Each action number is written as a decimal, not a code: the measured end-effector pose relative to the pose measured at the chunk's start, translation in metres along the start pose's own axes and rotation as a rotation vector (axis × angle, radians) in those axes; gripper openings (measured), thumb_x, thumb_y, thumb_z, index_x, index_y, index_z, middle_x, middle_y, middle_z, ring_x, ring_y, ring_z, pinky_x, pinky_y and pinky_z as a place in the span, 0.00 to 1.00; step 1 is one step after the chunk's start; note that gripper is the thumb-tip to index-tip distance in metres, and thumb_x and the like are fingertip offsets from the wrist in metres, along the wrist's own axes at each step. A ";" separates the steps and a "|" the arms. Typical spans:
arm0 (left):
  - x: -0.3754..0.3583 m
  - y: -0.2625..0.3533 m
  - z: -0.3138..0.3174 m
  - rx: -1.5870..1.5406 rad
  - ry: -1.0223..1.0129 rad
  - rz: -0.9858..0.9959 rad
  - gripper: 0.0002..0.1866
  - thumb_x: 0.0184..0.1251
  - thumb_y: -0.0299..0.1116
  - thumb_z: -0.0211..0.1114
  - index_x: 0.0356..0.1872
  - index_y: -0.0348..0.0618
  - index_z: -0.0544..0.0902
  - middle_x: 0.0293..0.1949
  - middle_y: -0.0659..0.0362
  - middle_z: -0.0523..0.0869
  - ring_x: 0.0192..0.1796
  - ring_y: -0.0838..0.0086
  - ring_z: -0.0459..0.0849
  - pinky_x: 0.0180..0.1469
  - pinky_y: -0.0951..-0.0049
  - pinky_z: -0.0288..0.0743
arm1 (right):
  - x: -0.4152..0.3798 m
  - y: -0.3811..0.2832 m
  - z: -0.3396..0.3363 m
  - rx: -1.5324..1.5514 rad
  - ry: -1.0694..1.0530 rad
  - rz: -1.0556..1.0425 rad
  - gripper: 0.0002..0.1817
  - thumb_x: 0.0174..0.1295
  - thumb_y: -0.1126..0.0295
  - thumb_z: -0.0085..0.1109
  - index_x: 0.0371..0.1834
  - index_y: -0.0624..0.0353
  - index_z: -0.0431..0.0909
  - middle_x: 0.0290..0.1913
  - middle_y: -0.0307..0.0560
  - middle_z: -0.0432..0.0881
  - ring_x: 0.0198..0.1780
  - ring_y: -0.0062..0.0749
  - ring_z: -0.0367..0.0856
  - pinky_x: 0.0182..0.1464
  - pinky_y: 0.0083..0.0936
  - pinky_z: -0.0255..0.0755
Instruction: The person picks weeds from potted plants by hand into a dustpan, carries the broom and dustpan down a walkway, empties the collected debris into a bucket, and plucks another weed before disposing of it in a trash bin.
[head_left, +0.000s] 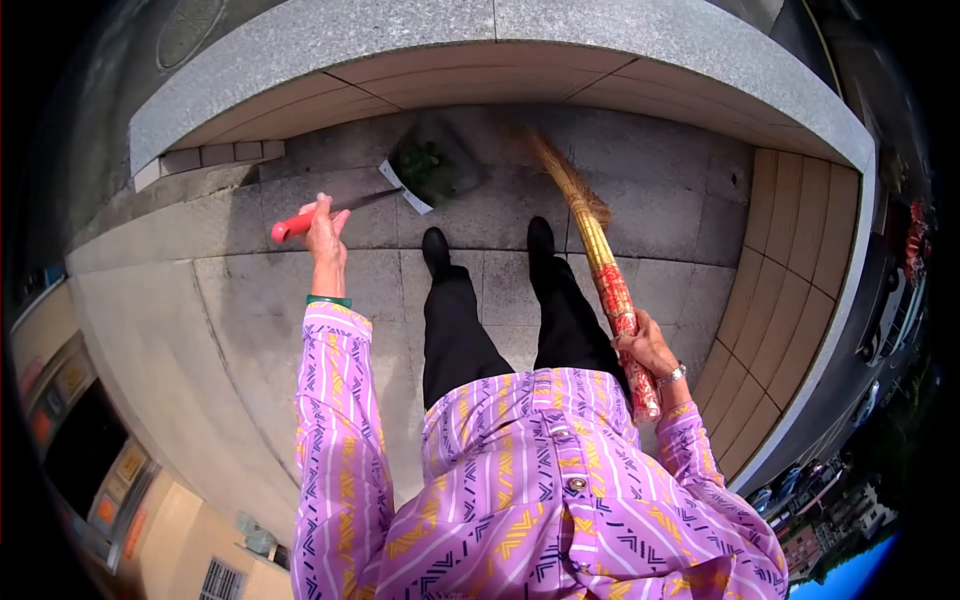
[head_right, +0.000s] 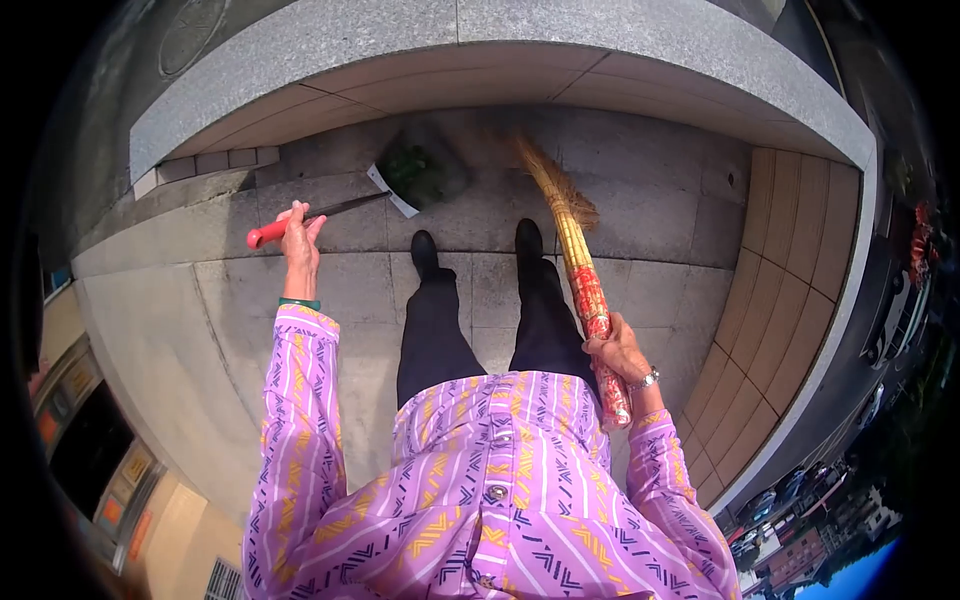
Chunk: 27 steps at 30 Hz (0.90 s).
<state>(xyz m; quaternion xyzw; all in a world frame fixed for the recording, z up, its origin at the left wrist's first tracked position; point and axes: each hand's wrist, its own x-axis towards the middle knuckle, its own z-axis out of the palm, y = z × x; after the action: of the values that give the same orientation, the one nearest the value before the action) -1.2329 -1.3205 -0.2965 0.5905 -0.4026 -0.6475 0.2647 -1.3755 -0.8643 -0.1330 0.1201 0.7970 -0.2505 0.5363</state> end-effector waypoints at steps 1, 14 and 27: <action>0.001 0.001 -0.003 0.011 -0.005 0.010 0.12 0.55 0.36 0.62 0.30 0.40 0.70 0.34 0.55 0.76 0.30 0.71 0.76 0.31 0.70 0.80 | 0.007 0.004 -0.007 0.122 0.024 0.034 0.23 0.38 0.72 0.59 0.39 0.65 0.63 0.25 0.48 0.72 0.18 0.31 0.73 0.21 0.26 0.70; 0.002 0.005 0.003 -0.025 0.027 -0.029 0.11 0.53 0.35 0.64 0.27 0.42 0.71 0.28 0.59 0.73 0.26 0.76 0.72 0.31 0.70 0.78 | 0.082 -0.039 0.088 -0.182 -0.062 0.003 0.26 0.37 0.69 0.61 0.39 0.65 0.59 0.30 0.56 0.74 0.30 0.41 0.78 0.29 0.32 0.73; 0.017 -0.011 -0.033 -0.042 0.055 -0.035 0.11 0.54 0.34 0.63 0.29 0.42 0.70 0.31 0.58 0.75 0.31 0.74 0.74 0.34 0.69 0.79 | 0.041 -0.024 0.021 0.199 -0.021 0.033 0.21 0.38 0.73 0.59 0.37 0.65 0.64 0.22 0.44 0.71 0.16 0.27 0.72 0.18 0.24 0.69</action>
<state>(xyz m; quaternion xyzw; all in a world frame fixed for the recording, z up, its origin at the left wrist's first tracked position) -1.2015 -1.3356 -0.3148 0.6093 -0.3709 -0.6441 0.2764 -1.3864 -0.8992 -0.1703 0.1834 0.7603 -0.3211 0.5340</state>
